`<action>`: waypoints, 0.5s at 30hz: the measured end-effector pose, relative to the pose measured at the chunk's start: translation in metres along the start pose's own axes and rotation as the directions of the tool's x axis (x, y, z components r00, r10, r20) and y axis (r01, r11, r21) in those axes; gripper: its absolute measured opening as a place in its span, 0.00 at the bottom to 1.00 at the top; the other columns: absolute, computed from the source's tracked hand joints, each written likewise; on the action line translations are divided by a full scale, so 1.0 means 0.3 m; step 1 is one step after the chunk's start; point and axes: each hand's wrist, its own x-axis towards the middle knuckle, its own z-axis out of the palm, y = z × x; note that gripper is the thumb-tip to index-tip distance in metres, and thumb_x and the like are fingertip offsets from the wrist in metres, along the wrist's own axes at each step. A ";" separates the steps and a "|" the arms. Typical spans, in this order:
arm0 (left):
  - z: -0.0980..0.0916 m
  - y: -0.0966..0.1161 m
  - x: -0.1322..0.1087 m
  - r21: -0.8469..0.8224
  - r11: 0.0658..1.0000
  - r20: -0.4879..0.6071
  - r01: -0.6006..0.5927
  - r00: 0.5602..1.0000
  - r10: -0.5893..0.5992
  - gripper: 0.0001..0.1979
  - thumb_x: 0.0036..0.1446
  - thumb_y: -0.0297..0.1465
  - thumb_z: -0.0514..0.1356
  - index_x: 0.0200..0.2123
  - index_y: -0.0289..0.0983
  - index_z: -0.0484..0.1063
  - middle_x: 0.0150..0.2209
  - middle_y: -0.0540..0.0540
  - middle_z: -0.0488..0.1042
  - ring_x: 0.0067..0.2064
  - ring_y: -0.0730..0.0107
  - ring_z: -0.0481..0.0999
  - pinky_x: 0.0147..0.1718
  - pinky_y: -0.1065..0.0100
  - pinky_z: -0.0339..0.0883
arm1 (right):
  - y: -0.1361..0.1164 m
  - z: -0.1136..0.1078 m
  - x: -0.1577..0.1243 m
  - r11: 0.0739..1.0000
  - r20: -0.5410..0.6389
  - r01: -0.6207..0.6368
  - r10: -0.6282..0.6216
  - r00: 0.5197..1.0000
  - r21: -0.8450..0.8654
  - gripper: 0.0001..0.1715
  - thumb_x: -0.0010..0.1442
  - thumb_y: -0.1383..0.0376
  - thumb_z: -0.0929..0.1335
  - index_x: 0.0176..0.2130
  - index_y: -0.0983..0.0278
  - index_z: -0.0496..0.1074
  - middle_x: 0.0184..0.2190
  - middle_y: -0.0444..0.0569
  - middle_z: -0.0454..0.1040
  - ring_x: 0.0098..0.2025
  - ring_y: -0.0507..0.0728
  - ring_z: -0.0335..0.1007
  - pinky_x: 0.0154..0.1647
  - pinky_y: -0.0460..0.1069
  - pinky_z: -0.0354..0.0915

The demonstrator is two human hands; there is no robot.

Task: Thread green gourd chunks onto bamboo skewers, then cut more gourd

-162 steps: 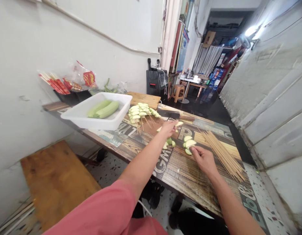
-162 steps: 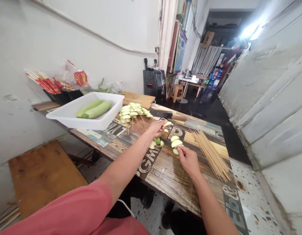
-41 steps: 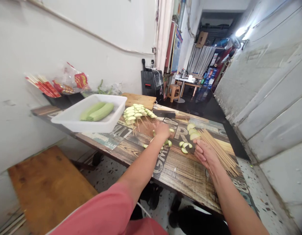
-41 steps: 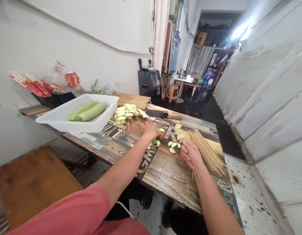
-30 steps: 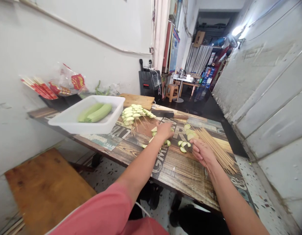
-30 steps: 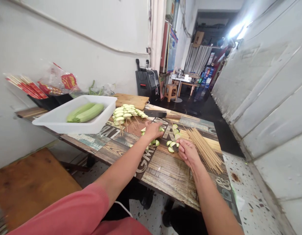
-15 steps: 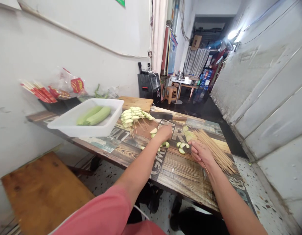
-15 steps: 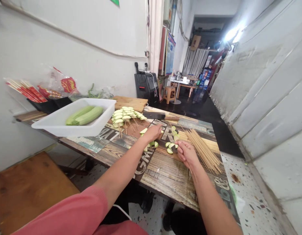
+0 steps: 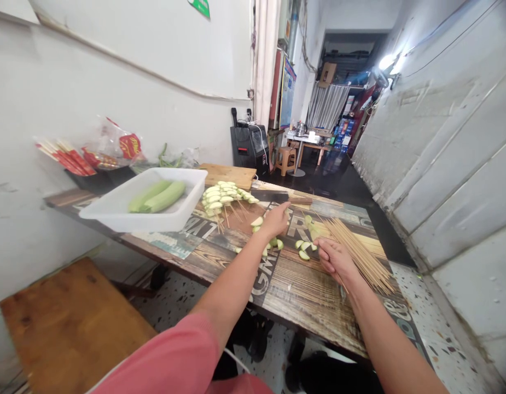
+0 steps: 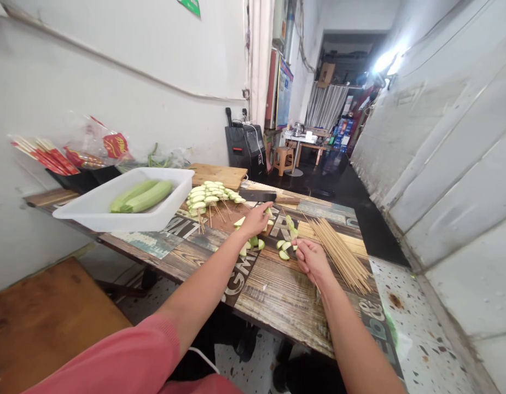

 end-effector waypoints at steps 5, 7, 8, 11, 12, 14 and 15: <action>0.003 -0.001 0.034 -0.685 0.721 -0.131 0.101 0.957 -0.259 0.21 0.55 0.22 0.52 0.53 0.35 0.66 0.50 0.41 0.72 0.49 0.66 0.72 0.55 0.60 0.61 | 0.019 0.013 0.001 0.949 -0.068 0.130 -0.156 0.985 -0.289 0.20 0.52 0.50 0.68 0.32 0.65 0.72 0.12 0.35 0.56 0.10 0.44 0.42 0.09 0.42 0.40; -0.018 0.014 0.040 -0.902 0.399 -0.006 0.164 0.920 -0.391 0.21 0.55 0.20 0.52 0.53 0.33 0.65 0.44 0.41 0.74 0.44 0.69 0.75 0.52 0.60 0.65 | 0.031 0.016 0.002 0.881 -0.056 0.203 -0.250 0.967 -0.427 0.19 0.55 0.51 0.66 0.33 0.65 0.73 0.13 0.37 0.57 0.12 0.46 0.47 0.12 0.42 0.45; -0.029 0.022 0.041 -0.953 0.231 0.082 0.196 0.902 -0.424 0.20 0.55 0.19 0.52 0.52 0.32 0.65 0.40 0.41 0.75 0.42 0.70 0.76 0.50 0.60 0.67 | 0.036 0.017 0.003 0.840 -0.040 0.240 -0.296 0.954 -0.487 0.19 0.56 0.52 0.65 0.33 0.65 0.73 0.13 0.38 0.59 0.14 0.47 0.51 0.13 0.43 0.48; -0.049 0.038 0.041 -0.952 -0.126 0.306 0.279 0.842 -0.444 0.11 0.58 0.20 0.52 0.44 0.28 0.67 0.34 0.40 0.75 0.41 0.68 0.77 0.46 0.64 0.71 | 0.048 0.017 0.001 0.707 0.013 0.317 -0.399 0.917 -0.632 0.18 0.58 0.54 0.64 0.34 0.65 0.74 0.17 0.43 0.66 0.21 0.51 0.61 0.20 0.45 0.56; -0.049 0.040 0.041 -0.944 -0.182 0.330 0.276 0.828 -0.454 0.09 0.58 0.21 0.52 0.41 0.28 0.68 0.34 0.39 0.75 0.41 0.67 0.77 0.45 0.64 0.72 | 0.050 0.017 -0.001 0.668 0.027 0.328 -0.418 0.908 -0.668 0.18 0.58 0.54 0.63 0.34 0.65 0.74 0.20 0.44 0.69 0.23 0.53 0.64 0.23 0.46 0.58; -0.037 0.042 0.042 -0.948 -0.213 0.315 0.239 0.810 -0.494 0.06 0.58 0.20 0.54 0.38 0.29 0.69 0.35 0.39 0.75 0.41 0.66 0.77 0.45 0.65 0.72 | 0.051 0.019 -0.005 0.607 0.046 0.343 -0.450 0.892 -0.717 0.18 0.59 0.55 0.62 0.35 0.64 0.75 0.24 0.47 0.73 0.28 0.55 0.69 0.27 0.47 0.61; -0.029 0.042 0.042 -0.952 -0.208 0.301 0.224 0.804 -0.513 0.06 0.56 0.18 0.54 0.37 0.30 0.69 0.35 0.40 0.76 0.41 0.67 0.77 0.45 0.65 0.72 | 0.052 0.019 -0.008 0.586 0.054 0.350 -0.462 0.885 -0.731 0.18 0.60 0.55 0.62 0.35 0.64 0.75 0.27 0.48 0.75 0.30 0.56 0.70 0.29 0.47 0.62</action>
